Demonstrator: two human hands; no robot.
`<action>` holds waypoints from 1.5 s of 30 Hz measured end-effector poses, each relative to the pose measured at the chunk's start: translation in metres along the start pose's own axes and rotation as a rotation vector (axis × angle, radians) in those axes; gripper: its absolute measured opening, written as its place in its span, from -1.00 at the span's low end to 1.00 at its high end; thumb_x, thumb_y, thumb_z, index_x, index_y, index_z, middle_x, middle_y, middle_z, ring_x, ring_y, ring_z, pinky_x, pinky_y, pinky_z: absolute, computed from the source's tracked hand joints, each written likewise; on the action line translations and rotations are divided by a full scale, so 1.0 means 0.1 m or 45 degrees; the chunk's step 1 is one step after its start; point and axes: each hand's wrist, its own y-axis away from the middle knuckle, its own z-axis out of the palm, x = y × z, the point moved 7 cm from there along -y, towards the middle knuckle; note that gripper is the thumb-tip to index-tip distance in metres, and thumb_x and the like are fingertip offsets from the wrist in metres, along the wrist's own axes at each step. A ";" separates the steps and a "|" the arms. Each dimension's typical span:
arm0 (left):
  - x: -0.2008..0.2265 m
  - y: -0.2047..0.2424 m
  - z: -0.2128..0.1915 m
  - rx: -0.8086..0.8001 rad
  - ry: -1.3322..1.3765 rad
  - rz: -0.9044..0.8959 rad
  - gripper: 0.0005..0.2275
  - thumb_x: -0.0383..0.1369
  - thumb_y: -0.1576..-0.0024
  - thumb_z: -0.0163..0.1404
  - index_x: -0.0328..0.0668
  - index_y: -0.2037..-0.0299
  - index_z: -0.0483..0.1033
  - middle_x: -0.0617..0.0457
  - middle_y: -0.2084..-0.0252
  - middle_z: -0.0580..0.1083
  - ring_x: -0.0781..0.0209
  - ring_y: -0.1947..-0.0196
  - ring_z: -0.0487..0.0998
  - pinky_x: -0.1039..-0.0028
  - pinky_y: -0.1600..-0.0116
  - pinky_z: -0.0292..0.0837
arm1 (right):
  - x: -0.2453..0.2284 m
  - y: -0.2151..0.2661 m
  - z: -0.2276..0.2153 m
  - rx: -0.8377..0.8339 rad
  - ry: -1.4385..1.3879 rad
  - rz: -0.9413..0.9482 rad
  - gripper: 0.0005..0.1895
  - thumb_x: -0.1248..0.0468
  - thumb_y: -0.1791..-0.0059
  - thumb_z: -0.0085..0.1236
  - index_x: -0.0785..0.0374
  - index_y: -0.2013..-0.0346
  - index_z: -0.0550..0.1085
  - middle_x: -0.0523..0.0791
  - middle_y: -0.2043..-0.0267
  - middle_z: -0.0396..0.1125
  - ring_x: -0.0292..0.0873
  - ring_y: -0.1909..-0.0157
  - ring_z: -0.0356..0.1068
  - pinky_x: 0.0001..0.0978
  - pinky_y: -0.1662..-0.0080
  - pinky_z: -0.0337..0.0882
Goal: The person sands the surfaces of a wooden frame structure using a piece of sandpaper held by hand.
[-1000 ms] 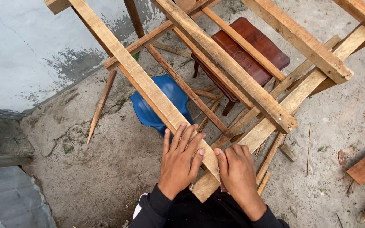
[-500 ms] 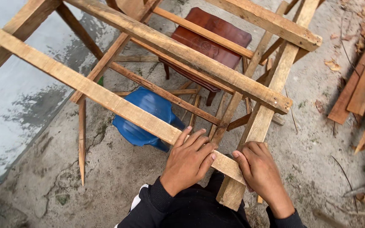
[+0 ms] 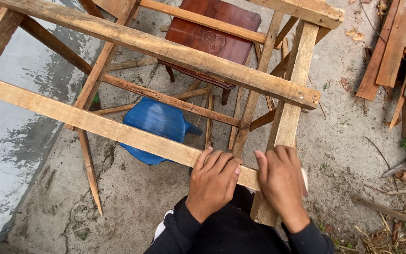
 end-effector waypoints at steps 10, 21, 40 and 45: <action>-0.18 -0.09 -0.27 -0.312 0.085 -0.150 -0.72 -0.33 -0.30 -0.16 -0.27 -0.05 0.56 -0.15 -0.16 0.49 -0.10 -0.37 0.30 0.04 -0.46 -0.01 | 0.01 -0.07 -0.09 -0.116 -0.030 0.048 -0.57 0.06 -0.06 -0.04 0.29 0.51 0.55 -0.02 0.37 0.38 0.04 0.13 0.31 -0.08 0.06 0.32; -0.70 -0.29 -0.34 -0.338 -0.122 -0.145 -0.73 -0.28 -0.28 -0.08 -0.19 0.35 0.65 0.01 0.37 0.60 0.09 0.32 0.57 0.24 0.02 0.38 | -0.22 -0.18 0.01 -0.118 0.045 0.205 -0.54 0.03 -0.07 -0.06 0.30 0.50 0.57 -0.03 0.42 0.33 -0.03 0.20 0.25 -0.13 0.09 0.29; -1.17 -0.41 -0.82 -0.291 -0.143 -0.015 -0.72 -0.23 -0.30 -0.14 -0.22 0.16 0.63 -0.05 0.17 0.60 -0.06 0.01 0.56 0.11 -0.10 0.32 | -0.99 -0.29 0.38 -0.023 -0.007 0.276 -0.45 -0.01 -0.15 -0.17 0.31 0.42 0.59 -0.09 0.39 0.36 -0.10 0.23 0.24 -0.17 0.14 0.28; -1.14 -0.44 -0.83 -0.312 -0.121 -0.084 -0.73 -0.23 -0.29 -0.12 -0.17 0.18 0.64 0.01 0.25 0.61 0.05 0.17 0.59 0.20 0.00 0.35 | -0.62 -0.30 0.21 -0.103 0.086 0.417 -0.44 0.01 -0.14 -0.18 0.24 0.53 0.61 -0.10 0.42 0.37 -0.09 0.20 0.23 -0.18 0.10 0.27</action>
